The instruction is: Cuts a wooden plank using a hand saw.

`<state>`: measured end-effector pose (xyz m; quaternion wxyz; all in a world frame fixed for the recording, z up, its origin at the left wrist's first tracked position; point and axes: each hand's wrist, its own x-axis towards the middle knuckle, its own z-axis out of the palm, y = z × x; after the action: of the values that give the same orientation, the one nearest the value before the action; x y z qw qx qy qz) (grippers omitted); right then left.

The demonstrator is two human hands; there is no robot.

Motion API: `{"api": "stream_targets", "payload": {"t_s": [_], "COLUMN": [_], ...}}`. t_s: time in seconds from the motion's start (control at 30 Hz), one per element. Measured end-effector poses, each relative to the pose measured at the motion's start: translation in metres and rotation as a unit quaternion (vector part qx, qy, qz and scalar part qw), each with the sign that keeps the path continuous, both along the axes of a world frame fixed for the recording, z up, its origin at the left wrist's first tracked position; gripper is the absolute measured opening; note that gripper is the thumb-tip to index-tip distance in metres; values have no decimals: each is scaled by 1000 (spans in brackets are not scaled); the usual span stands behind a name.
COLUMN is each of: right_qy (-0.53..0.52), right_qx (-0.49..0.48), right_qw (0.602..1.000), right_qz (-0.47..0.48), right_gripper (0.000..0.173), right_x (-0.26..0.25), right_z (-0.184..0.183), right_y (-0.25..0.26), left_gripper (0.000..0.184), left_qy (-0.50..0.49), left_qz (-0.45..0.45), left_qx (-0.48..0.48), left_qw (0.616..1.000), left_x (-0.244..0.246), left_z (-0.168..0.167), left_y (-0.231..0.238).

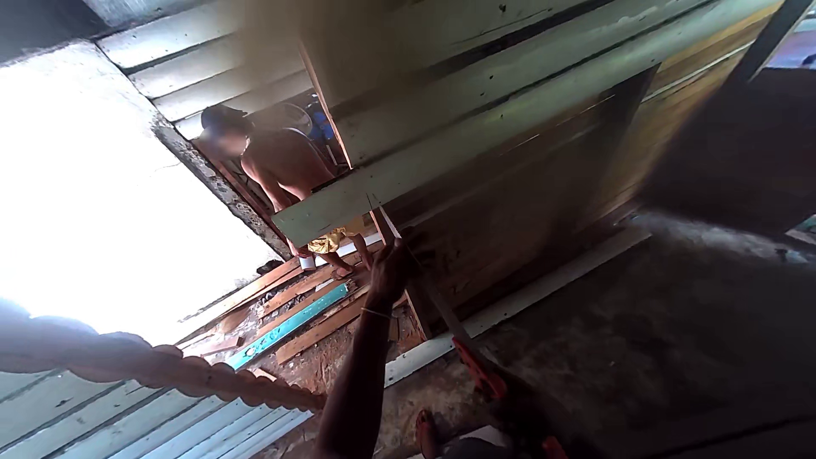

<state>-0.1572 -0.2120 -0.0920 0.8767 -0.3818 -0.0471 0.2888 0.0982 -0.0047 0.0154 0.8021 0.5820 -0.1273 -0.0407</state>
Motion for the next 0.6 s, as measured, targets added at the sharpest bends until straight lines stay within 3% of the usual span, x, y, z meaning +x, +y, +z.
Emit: {"api": "stream_targets", "payload": {"t_s": [0.03, 0.1, 0.17, 0.23, 0.33, 0.47, 0.6], "right_qy": [11, 17, 12, 33, 76, 55, 29], "right_qx": [-17, -41, -18, 4, -55, -81, -132], "right_qw": [1000, 999, 1000, 999, 996, 995, 991], "right_qz": [-1, 1, 13, 18, -10, 1, -5], "right_gripper": [66, 69, 70, 72, 77, 80, 81], "right_x": [3, 8, 12, 14, 21, 49, 79], "right_z": [0, -13, -45, -64, -38, -40, -22], "right_y": [-2, -8, -10, -5, 5, 10, 13], "left_gripper": [34, 34, 42, 42, 44, 74, 84], "left_qy": [-45, -180, -287, -332, -266, -115, -86], "left_qz": [104, 281, 376, 424, 391, 332, 339], "left_qx": [134, 348, 451, 506, 606, 709, 719], "left_qw": [985, 876, 756, 674, 640, 612, 600], "left_x": [5, 22, 45, 76, 117, 142, 140], "left_z": [14, 45, 85, 122, 161, 163, 160], "left_y": [8, 36, 72, 93, 100, 95, 91]}}
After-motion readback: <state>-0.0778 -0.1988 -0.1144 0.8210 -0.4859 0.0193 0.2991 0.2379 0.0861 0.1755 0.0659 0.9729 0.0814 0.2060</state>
